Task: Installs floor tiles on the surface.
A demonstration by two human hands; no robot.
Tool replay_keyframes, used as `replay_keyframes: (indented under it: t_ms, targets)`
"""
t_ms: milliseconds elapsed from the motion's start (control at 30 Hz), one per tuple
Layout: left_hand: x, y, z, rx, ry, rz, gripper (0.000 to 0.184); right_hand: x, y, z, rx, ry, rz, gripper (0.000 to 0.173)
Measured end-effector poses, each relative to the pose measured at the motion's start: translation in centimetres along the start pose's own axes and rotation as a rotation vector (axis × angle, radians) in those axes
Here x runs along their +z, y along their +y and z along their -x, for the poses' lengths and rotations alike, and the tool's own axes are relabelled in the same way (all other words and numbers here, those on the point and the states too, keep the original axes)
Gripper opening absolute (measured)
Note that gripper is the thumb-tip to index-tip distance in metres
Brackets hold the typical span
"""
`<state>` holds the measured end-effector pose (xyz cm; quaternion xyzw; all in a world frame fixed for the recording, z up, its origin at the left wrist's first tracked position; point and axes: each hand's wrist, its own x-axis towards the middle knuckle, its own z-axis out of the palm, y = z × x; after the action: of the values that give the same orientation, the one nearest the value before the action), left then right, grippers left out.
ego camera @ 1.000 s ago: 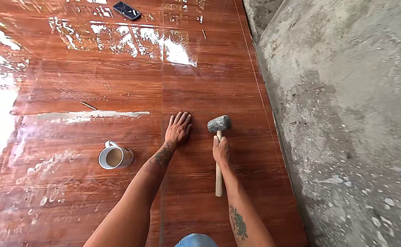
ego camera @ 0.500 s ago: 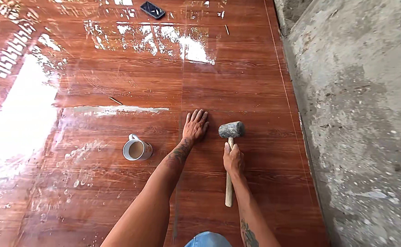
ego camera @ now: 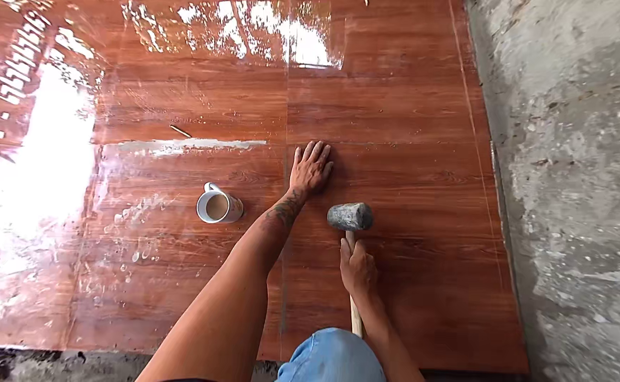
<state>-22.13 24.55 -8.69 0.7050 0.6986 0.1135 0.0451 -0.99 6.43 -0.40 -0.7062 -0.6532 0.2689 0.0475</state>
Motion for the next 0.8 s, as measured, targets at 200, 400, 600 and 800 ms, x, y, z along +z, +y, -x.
replay_keyframes:
  t_ms: [200, 400, 600, 800]
  targets:
    - [0.1, 0.0, -0.2, 0.016, 0.007, -0.024, 0.056, 0.2, 0.5, 1.5, -0.070, 0.018, 0.001, 0.054]
    - [0.4, 0.0, -0.4, 0.017, 0.006, -0.040, 0.058, -0.6, 0.6, 2.4, -0.077, -0.061, 0.031, 0.055]
    - [0.2, 0.1, -0.4, 0.001, -0.007, -0.047, 0.059, -0.4, 1.5, 3.3, -0.106, -0.120, 0.081, 0.055]
    - [-0.1, 0.1, -0.1, -0.016, -0.037, -0.040, 0.060, 0.6, 2.4, 5.8, -0.137, -0.073, 0.123, 0.055]
